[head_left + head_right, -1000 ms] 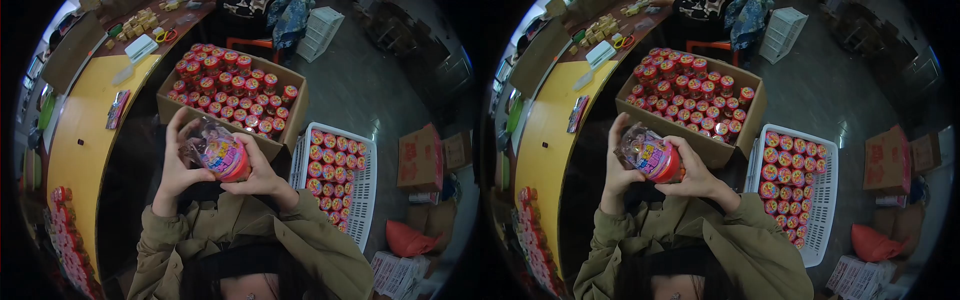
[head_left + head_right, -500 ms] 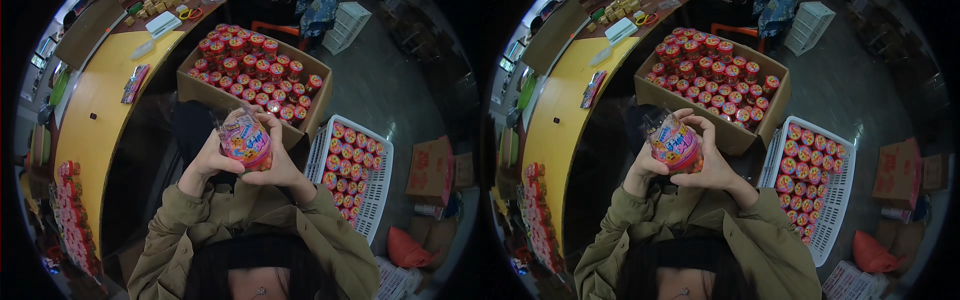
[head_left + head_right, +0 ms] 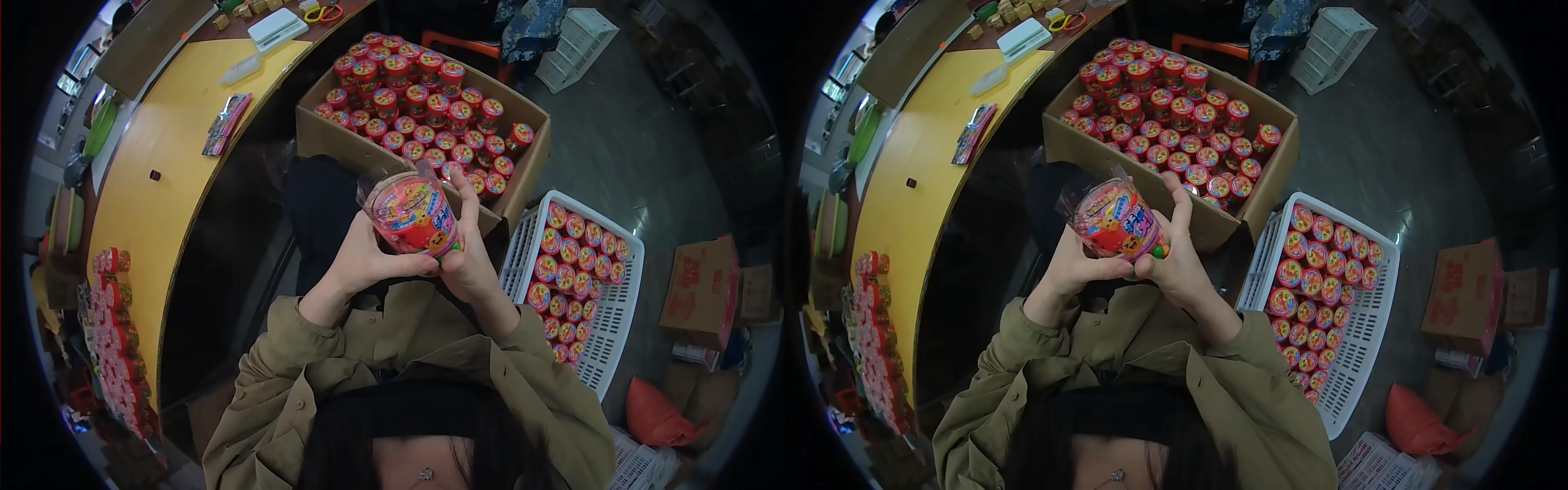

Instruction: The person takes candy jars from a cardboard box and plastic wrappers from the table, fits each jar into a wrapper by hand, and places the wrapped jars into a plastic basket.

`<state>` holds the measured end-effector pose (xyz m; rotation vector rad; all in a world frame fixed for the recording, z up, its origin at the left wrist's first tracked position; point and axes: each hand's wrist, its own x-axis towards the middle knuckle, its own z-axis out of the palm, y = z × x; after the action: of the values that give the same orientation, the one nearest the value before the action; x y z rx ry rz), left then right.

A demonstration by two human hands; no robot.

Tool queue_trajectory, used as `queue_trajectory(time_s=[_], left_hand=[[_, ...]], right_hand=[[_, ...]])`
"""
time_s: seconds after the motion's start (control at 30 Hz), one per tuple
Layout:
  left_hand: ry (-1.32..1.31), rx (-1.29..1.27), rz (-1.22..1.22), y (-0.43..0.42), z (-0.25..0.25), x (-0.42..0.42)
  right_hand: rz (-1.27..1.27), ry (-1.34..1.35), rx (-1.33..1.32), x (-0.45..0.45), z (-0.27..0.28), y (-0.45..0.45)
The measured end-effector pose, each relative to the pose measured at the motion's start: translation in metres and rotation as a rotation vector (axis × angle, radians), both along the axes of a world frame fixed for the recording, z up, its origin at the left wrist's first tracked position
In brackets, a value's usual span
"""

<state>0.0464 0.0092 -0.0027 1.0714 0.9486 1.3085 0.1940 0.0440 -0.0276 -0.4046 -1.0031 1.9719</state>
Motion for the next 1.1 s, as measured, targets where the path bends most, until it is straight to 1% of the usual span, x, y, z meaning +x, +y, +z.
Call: queue_trajectory(time_s=[0.07,0.17,0.23,0.3,0.33,0.4,0.43,0.47,0.53,0.57,0.67,0.77,0.8,0.87,0.9,0.93,1.0,1.07,1.1], left_hand=[[0.018,-0.093,-0.04,0.0,-0.008,0.001],[0.001,-0.125,-0.073,-0.002,-0.012,0.01],[-0.04,-0.095,-0.043,-0.003,-0.022,0.014],[0.354,0.057,0.012,-0.002,-0.025,0.011],[0.332,0.11,0.103,-0.001,-0.022,0.014],[0.452,0.082,0.123,0.002,-0.013,0.012],[0.621,0.256,0.181,0.005,-0.019,0.012],[0.614,0.258,0.164,0.006,-0.025,0.014],[0.635,0.222,0.164,0.005,-0.033,0.019],[0.639,0.213,0.144,0.005,-0.034,0.021],[0.61,0.168,0.087,0.005,-0.039,0.024],[0.601,0.114,0.047,0.005,-0.038,0.03],[0.653,0.169,0.048,0.006,-0.044,0.031],[0.707,0.122,-0.027,0.008,-0.052,0.033],[0.684,0.1,-0.062,0.009,-0.064,0.034],[0.638,0.042,-0.131,0.01,-0.063,0.041],[0.732,0.129,-0.216,0.012,-0.069,0.052],[0.788,0.177,-0.189,0.008,-0.063,0.061],[0.829,0.185,-0.202,0.01,-0.066,0.055]], right_hand=[[-0.008,0.006,-0.04,-0.002,0.003,-0.001],[-0.022,0.02,-0.095,0.0,0.002,-0.001],[-0.038,0.022,-0.133,0.004,0.0,-0.004],[-0.022,0.028,-0.148,0.009,-0.01,-0.004],[-0.01,0.038,-0.159,0.013,-0.015,-0.004],[0.127,0.081,-0.263,0.025,-0.018,-0.004],[0.056,0.125,-0.29,0.027,-0.018,-0.007],[0.037,0.122,-0.293,0.03,-0.016,-0.009],[0.026,-0.018,-0.308,0.034,-0.008,-0.009],[0.008,0.006,-0.351,0.036,-0.006,-0.01],[0.026,-0.013,-0.322,0.04,-0.009,-0.01],[-0.033,-0.022,-0.336,0.041,-0.014,-0.013],[-0.053,-0.035,-0.333,0.043,-0.015,-0.014],[-0.073,0.001,-0.367,0.048,-0.017,-0.017],[-0.095,0.015,-0.387,0.051,-0.023,-0.018],[-0.122,-0.015,-0.386,0.056,-0.028,-0.02],[-0.217,-0.023,-0.414,0.074,-0.036,-0.026],[-0.379,0.097,-0.493,0.11,-0.055,-0.023],[-0.548,0.174,-0.504,0.137,-0.082,-0.021]])
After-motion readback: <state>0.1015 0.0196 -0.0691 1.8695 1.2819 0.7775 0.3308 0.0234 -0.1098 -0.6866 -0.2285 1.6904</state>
